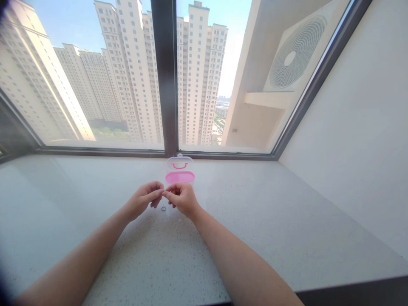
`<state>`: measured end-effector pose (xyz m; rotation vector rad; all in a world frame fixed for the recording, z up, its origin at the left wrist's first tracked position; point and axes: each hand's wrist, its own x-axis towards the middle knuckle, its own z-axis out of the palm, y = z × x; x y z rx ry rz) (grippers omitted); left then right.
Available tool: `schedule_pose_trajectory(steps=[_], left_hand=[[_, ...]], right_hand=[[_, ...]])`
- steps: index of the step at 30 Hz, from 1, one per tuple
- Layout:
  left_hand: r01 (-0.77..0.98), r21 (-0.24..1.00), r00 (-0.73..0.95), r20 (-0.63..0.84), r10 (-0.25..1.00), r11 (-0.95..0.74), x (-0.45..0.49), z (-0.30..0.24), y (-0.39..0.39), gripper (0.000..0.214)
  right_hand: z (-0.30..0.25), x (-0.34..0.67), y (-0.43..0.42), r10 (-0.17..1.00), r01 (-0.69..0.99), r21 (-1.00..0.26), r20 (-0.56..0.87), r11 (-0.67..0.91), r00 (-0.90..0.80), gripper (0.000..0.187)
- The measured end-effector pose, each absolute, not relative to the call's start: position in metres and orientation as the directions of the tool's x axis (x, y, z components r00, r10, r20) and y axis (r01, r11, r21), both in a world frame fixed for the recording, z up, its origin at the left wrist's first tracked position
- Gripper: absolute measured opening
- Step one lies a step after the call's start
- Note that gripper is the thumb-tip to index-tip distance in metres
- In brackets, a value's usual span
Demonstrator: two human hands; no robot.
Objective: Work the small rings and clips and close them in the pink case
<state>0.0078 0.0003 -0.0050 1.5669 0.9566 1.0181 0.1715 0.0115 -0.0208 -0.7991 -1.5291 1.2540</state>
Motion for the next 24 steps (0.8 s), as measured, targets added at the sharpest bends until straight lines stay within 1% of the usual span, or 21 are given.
schedule_pose_trajectory(steps=[5,9,14,18,20,21,24], left_hand=[[0.099,0.977,0.322,0.149,0.935,-0.190,0.009,-0.003,-0.002,0.022],[0.077,0.980,0.347,0.146,0.926,-0.183,0.009,-0.001,-0.003,0.024],[0.048,0.988,0.398,0.116,0.910,-0.147,0.010,-0.002,-0.004,0.025],[0.022,0.990,0.435,0.113,0.893,-0.136,0.011,-0.002,-0.005,0.024],[0.028,0.989,0.419,0.121,0.900,-0.145,0.010,0.000,-0.005,0.025],[0.036,0.988,0.398,0.124,0.909,-0.150,0.009,0.001,-0.005,0.027],[0.078,0.982,0.288,0.142,0.947,-0.171,0.004,0.003,-0.002,0.031]], right_hand=[[-0.020,0.173,0.011,0.916,-0.122,-0.963,0.265,0.239,-0.302,0.025],[-0.020,0.174,0.012,0.930,-0.184,-0.966,0.230,0.182,-0.286,0.024],[-0.022,0.174,0.012,0.907,-0.285,-0.956,0.175,0.064,-0.383,0.023],[-0.018,0.175,0.011,0.883,-0.338,-0.941,0.174,0.018,-0.436,0.020],[-0.011,0.180,0.011,0.891,-0.323,-0.946,0.179,0.039,-0.417,0.020],[-0.005,0.185,0.012,0.906,-0.300,-0.951,0.191,0.076,-0.377,0.020],[0.018,0.205,0.021,0.945,-0.162,-0.954,0.280,0.254,-0.169,0.022]])
